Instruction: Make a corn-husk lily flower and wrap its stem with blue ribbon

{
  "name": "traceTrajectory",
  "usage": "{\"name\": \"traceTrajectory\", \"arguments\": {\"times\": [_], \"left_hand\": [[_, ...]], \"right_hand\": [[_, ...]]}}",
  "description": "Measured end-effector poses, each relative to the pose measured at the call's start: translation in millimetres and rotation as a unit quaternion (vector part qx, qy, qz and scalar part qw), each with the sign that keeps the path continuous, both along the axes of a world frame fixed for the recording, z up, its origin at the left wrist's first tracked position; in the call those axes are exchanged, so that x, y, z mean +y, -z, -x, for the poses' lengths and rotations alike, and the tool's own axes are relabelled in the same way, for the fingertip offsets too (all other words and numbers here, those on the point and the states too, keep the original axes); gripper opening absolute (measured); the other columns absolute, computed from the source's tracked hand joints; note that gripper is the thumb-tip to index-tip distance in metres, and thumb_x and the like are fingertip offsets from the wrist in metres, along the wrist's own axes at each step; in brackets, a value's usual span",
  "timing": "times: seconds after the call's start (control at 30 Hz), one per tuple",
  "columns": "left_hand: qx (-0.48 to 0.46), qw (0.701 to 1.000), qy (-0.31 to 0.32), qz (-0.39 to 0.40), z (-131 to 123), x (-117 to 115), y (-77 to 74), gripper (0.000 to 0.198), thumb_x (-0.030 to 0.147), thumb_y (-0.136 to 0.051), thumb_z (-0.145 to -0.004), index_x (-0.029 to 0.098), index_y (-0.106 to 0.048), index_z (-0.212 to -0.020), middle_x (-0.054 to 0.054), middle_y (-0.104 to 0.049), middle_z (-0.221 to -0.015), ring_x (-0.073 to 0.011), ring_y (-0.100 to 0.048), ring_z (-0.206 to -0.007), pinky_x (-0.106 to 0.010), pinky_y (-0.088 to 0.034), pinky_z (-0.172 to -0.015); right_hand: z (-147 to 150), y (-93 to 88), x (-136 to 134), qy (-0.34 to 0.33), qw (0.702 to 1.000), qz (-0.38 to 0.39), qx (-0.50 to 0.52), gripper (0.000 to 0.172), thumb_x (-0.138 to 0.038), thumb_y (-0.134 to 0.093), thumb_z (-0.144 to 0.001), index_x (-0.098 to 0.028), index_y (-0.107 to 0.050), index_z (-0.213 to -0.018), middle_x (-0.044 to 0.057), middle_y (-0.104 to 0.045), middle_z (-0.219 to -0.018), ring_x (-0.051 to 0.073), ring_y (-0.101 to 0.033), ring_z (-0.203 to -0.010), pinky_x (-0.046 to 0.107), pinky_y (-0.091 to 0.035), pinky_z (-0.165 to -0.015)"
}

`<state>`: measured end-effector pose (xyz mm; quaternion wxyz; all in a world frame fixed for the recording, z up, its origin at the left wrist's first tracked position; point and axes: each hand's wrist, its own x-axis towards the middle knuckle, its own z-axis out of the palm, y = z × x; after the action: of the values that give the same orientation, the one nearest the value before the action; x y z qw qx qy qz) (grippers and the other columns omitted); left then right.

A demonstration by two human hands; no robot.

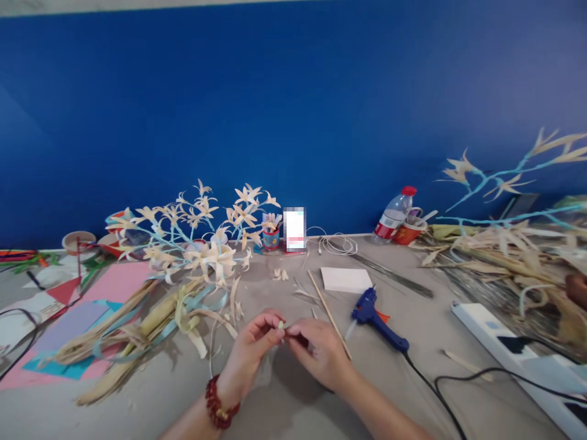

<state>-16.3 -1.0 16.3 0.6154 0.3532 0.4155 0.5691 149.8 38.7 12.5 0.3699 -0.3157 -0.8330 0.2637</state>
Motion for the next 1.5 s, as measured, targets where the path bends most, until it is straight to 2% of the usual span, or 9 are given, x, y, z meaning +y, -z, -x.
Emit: {"name": "traceTrajectory", "arguments": {"times": [0.27,0.43,0.63,0.8,0.93,1.17,1.3,1.5], "left_hand": [[-0.039,0.997,0.065,-0.024,0.9,-0.2,-1.4,0.010,0.023,-0.069,-0.077,0.016,-0.062,-0.078,-0.005,-0.052,-0.095,-0.0138,-0.053,-0.076,-0.026,-0.044,-0.069],[-0.038,0.995,0.083,-0.037,0.1,-0.9,0.4,0.012,0.024,-0.069,-0.077,0.016,-0.061,-0.080,-0.005,-0.051,-0.097,-0.0146,-0.053,-0.076,-0.027,-0.045,-0.067],[0.023,0.997,0.015,-0.069,0.0,0.0,2.9,0.009,0.026,-0.063,-0.083,0.018,-0.057,-0.082,-0.001,-0.054,-0.082,-0.0119,-0.053,-0.069,-0.025,-0.045,-0.066],[0.098,0.992,0.005,-0.075,-1.2,-2.1,4.9,0.013,0.030,-0.058,-0.087,0.018,-0.055,-0.083,0.001,-0.056,-0.076,-0.0110,-0.055,-0.060,-0.024,-0.047,-0.057],[0.131,0.990,0.020,-0.053,-4.0,-4.0,7.2,0.017,0.034,-0.056,-0.087,0.018,-0.053,-0.085,0.002,-0.056,-0.067,-0.0081,-0.049,-0.049,-0.017,-0.037,-0.042],[0.107,0.992,-0.030,-0.059,-4.1,-4.4,6.6,0.019,0.037,-0.059,-0.085,0.019,-0.053,-0.084,0.004,-0.057,-0.063,-0.0030,-0.036,-0.040,-0.016,-0.027,-0.040],[0.092,0.995,-0.008,-0.049,-3.0,-8.1,5.2,0.021,0.038,-0.063,-0.082,0.019,-0.054,-0.084,0.005,-0.055,-0.058,-0.0043,-0.037,-0.041,-0.016,-0.024,-0.039],[0.096,0.993,0.074,-0.012,1.1,-7.2,1.9,0.025,0.041,-0.063,-0.082,0.020,-0.051,-0.087,0.005,-0.055,-0.056,-0.0036,-0.034,-0.039,-0.015,-0.020,-0.039]], "right_hand": [[1.9,-5.5,-1.9,-0.009,0.992,0.102,0.070,0.011,-0.027,-0.057,-0.089,-0.020,-0.065,-0.086,0.002,-0.067,-0.073,0.014,-0.059,-0.065,0.024,-0.043,-0.062],[3.5,-5.2,-1.8,-0.023,0.981,0.164,0.105,0.015,-0.031,-0.058,-0.088,-0.018,-0.065,-0.083,0.000,-0.067,-0.066,0.013,-0.058,-0.059,0.021,-0.041,-0.055],[1.5,-6.2,-3.1,-0.051,0.985,0.147,0.072,0.016,-0.027,-0.056,-0.089,-0.018,-0.067,-0.082,0.002,-0.068,-0.072,0.012,-0.057,-0.061,0.022,-0.040,-0.056],[2.1,-3.6,-3.0,-0.013,0.988,0.131,0.082,0.015,-0.028,-0.057,-0.088,-0.019,-0.066,-0.082,0.002,-0.066,-0.072,0.013,-0.057,-0.064,0.022,-0.041,-0.059],[2.4,-2.8,-1.7,-0.001,0.986,0.145,0.087,0.013,-0.027,-0.057,-0.088,-0.019,-0.066,-0.086,0.002,-0.067,-0.073,0.013,-0.059,-0.065,0.023,-0.043,-0.060],[-0.3,-11.2,-2.2,-0.037,0.989,0.120,0.075,0.014,-0.024,-0.054,-0.089,-0.019,-0.067,-0.086,0.002,-0.068,-0.074,0.014,-0.061,-0.067,0.024,-0.044,-0.064],[-0.5,-9.8,-2.4,-0.023,0.992,0.097,0.082,0.011,-0.022,-0.054,-0.088,-0.019,-0.065,-0.085,0.003,-0.067,-0.074,0.014,-0.061,-0.065,0.024,-0.044,-0.061],[-2.6,-6.1,-1.3,-0.040,0.996,0.035,0.075,0.011,-0.021,-0.053,-0.088,-0.021,-0.063,-0.087,0.003,-0.067,-0.073,0.014,-0.058,-0.062,0.025,-0.044,-0.061]]}}
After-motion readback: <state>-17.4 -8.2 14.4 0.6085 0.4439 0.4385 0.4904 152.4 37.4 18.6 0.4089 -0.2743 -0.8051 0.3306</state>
